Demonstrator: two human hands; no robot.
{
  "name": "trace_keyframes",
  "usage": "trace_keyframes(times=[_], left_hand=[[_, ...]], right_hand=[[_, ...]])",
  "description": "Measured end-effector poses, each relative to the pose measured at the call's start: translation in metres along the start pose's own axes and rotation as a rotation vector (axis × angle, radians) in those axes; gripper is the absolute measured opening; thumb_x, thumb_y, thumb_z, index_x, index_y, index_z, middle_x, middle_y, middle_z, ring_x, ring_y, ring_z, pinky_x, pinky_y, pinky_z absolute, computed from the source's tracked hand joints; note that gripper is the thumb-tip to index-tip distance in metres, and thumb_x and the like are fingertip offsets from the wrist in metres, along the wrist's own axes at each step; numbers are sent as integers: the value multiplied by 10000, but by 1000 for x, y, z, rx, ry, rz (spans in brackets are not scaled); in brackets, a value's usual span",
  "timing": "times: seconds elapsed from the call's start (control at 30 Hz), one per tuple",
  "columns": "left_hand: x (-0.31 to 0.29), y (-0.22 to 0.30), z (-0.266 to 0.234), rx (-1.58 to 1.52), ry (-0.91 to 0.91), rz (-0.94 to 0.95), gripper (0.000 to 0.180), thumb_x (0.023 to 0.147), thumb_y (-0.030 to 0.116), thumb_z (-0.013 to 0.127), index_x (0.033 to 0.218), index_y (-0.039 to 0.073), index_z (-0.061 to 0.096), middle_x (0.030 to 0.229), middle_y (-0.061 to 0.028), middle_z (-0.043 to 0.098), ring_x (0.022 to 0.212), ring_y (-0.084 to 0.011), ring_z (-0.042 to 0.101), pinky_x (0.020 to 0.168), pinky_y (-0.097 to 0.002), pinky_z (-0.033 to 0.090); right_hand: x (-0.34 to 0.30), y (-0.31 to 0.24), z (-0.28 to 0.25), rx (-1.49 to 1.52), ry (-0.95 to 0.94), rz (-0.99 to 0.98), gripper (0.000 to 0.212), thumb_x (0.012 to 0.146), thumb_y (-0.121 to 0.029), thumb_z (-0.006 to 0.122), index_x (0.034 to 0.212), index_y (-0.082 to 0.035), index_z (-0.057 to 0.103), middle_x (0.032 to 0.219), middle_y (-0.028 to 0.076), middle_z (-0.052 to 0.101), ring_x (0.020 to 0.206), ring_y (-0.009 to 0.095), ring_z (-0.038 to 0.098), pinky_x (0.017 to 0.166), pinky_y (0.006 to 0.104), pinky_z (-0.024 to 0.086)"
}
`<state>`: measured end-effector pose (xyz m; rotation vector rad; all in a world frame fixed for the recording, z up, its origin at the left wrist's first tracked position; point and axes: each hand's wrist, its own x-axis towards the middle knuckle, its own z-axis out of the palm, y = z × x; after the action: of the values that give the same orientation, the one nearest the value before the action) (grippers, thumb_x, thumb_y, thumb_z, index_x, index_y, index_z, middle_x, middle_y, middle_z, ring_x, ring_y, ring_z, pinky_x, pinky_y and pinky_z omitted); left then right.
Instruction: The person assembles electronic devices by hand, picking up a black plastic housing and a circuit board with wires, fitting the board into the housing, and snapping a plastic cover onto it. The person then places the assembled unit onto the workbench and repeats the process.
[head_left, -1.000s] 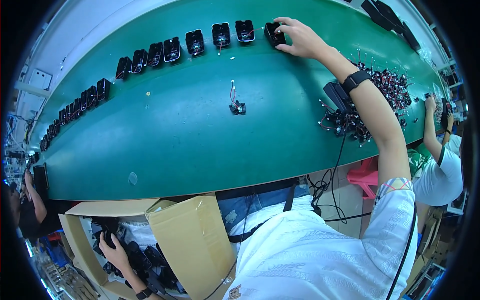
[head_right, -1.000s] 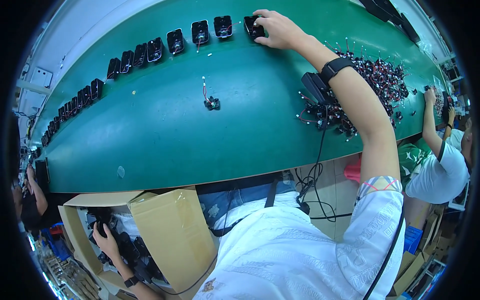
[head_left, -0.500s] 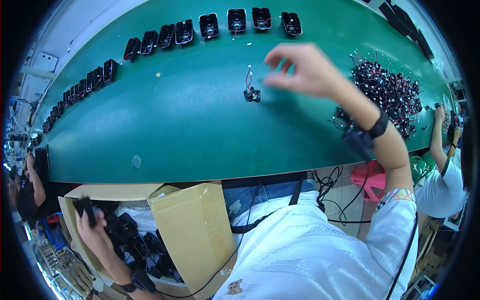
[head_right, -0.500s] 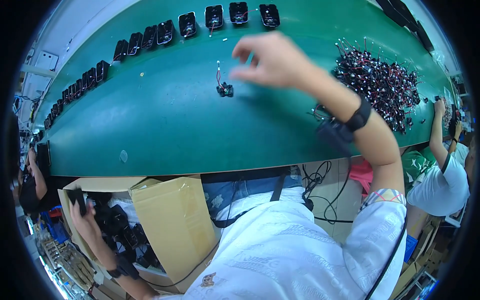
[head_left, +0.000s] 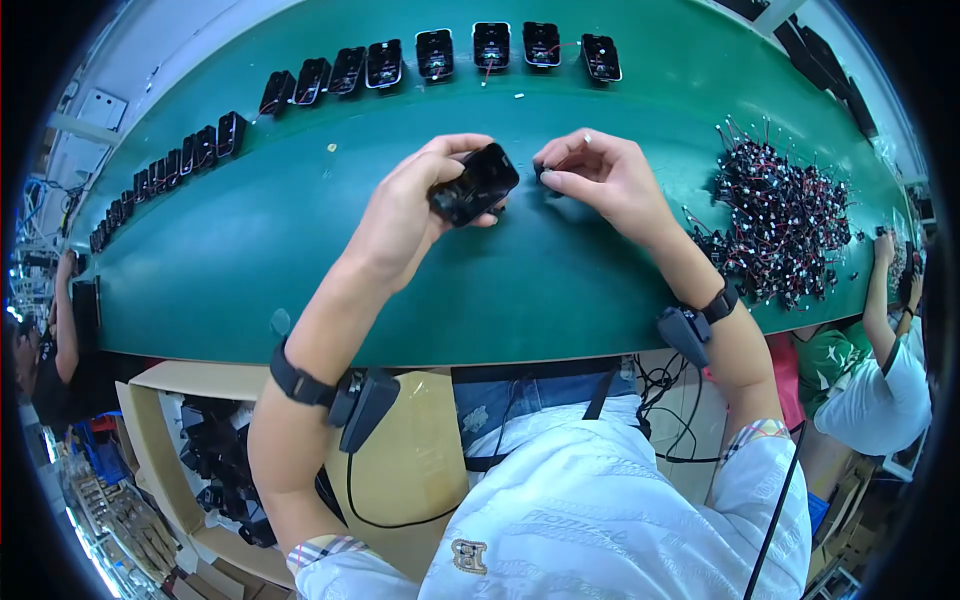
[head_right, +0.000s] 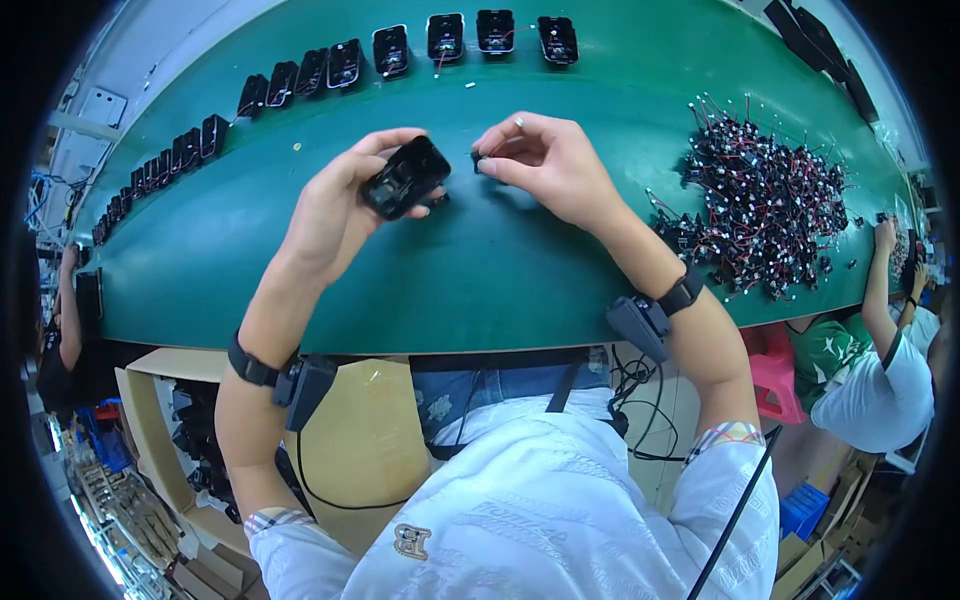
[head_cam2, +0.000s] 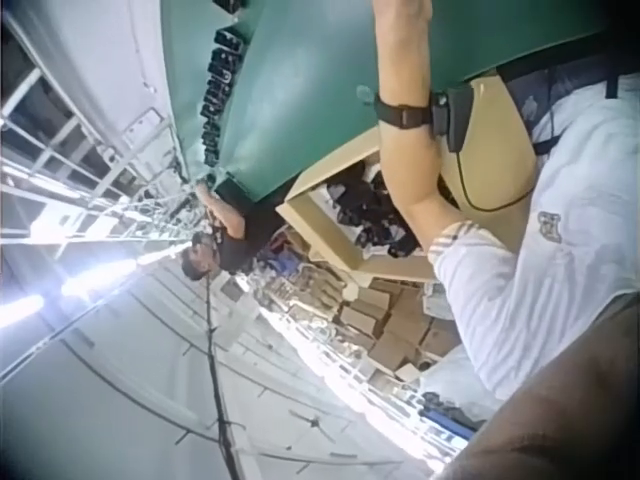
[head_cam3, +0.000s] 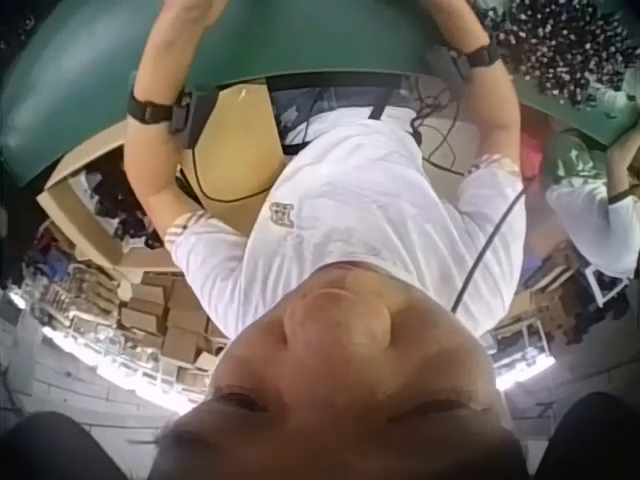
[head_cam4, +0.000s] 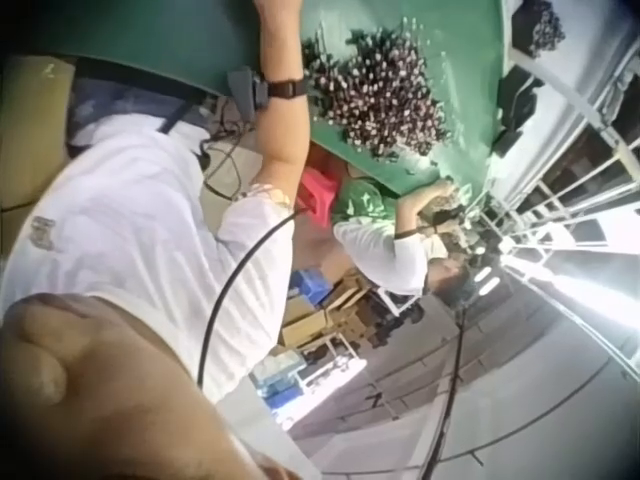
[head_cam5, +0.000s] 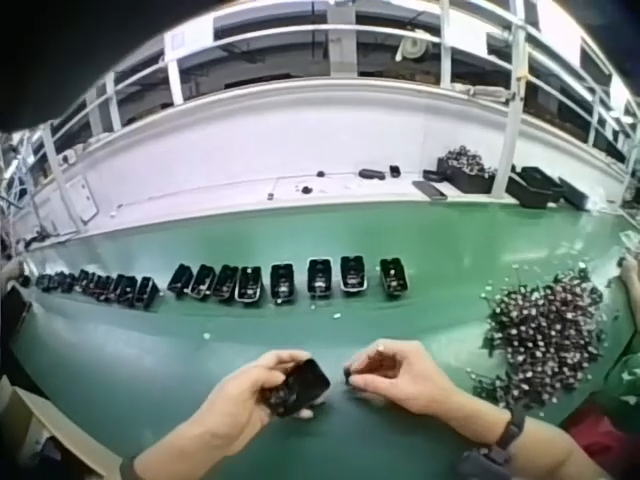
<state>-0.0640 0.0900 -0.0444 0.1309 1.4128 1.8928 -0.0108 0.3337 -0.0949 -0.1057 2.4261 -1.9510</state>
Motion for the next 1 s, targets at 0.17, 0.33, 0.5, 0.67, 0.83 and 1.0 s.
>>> trace_keyframes(times=[0.17,0.33,0.5,0.67,0.83,1.0], left_hand=[[-3,-13,-2,-105,26,58,376,1016,185,424,1331,-8,492,1170,-152,619,1040,-238,660,873,-359,561],[-4,-16,10,-25,-38,12,469,1008,240,522,1393,-14,436,1311,-158,565,1156,-252,625,995,-409,542],[-6,-27,11,-195,-119,-64,457,999,226,557,1383,21,417,1296,-137,561,1171,-222,613,990,-400,540],[-5,-31,19,-311,-190,-40,355,1038,186,533,1333,41,398,1241,-83,543,1131,-139,571,968,-326,497],[-6,-33,18,-208,-171,-11,377,1031,198,550,1338,47,391,1234,-82,543,1078,-121,582,902,-294,508],[-6,-36,22,-190,-120,51,401,1020,207,574,1338,50,387,1229,-84,542,1027,-99,583,818,-257,511]], right_hand=[[-14,-8,4,341,18,-42,105,856,19,751,922,29,671,1108,126,666,1006,124,622,854,281,535],[-21,-21,7,-211,-20,-466,191,755,121,746,916,39,683,981,161,699,947,228,685,848,310,546],[-28,-27,19,-165,122,-470,217,722,136,764,873,1,685,923,138,727,868,214,715,789,303,569],[-37,-28,22,-178,162,-451,272,727,146,772,937,9,666,913,129,737,821,198,716,747,296,564],[-37,-35,14,-141,154,-481,287,723,147,783,936,14,645,890,126,732,818,197,712,738,297,563],[-41,-37,20,-165,96,-459,242,732,136,771,870,-15,641,824,106,720,809,214,724,740,308,580]])
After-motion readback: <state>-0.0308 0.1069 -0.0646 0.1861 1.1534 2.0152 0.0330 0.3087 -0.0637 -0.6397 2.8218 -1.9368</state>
